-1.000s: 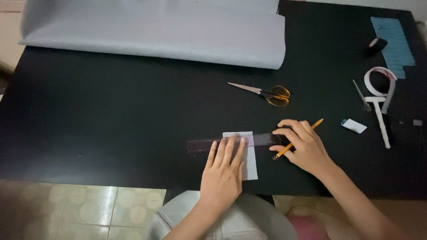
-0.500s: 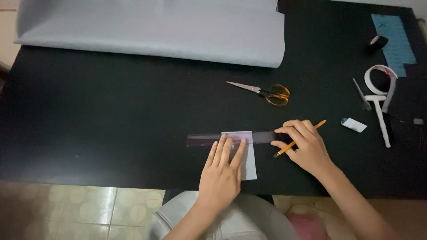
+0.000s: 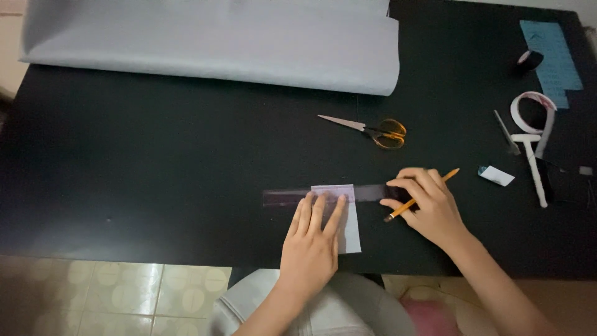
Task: Marking a small piece of material with a ruler and pencil, then cutting it out with scissors to create specific shapes.
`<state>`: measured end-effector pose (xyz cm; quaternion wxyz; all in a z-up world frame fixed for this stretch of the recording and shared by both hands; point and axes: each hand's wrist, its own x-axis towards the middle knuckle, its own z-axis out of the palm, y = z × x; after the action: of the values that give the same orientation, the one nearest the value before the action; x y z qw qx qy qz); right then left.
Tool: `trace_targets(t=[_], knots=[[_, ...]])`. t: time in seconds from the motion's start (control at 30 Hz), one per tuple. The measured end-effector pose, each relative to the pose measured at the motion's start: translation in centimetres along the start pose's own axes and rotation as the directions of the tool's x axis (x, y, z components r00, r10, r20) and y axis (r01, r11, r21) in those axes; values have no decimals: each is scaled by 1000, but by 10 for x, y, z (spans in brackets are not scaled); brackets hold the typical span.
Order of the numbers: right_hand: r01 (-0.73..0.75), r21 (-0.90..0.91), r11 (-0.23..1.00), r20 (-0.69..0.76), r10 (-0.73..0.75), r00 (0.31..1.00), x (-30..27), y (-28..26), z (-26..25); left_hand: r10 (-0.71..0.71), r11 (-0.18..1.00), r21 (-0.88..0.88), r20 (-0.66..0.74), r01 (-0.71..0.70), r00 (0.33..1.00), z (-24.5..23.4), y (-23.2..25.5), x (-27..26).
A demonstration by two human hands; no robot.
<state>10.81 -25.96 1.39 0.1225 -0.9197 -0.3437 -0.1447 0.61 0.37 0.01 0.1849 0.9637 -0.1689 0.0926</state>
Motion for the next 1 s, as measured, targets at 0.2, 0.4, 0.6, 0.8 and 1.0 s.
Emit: trace_targets(t=[0.2, 0.4, 0.6, 0.8, 1.0], knots=[[56, 555, 830, -421, 222, 880, 6, -18, -21, 7, 999, -46, 29, -6, 1000, 1, -4, 1], [-292, 956, 32, 274, 265, 924, 65, -44, -21, 25, 999, -35, 27, -24, 999, -2, -6, 0], [-311, 913, 263, 221, 323, 920, 106, -71, 13, 35, 999, -11, -87, -36, 996, -1, -4, 0], [-381, 859, 341, 264, 342, 902, 111, -80, 26, 23, 999, -26, -49, -24, 999, -4, -4, 1], [-337, 784, 521, 181, 328, 927, 108, -76, 37, 33, 999, -29, -51, -35, 998, -2, -6, 0]])
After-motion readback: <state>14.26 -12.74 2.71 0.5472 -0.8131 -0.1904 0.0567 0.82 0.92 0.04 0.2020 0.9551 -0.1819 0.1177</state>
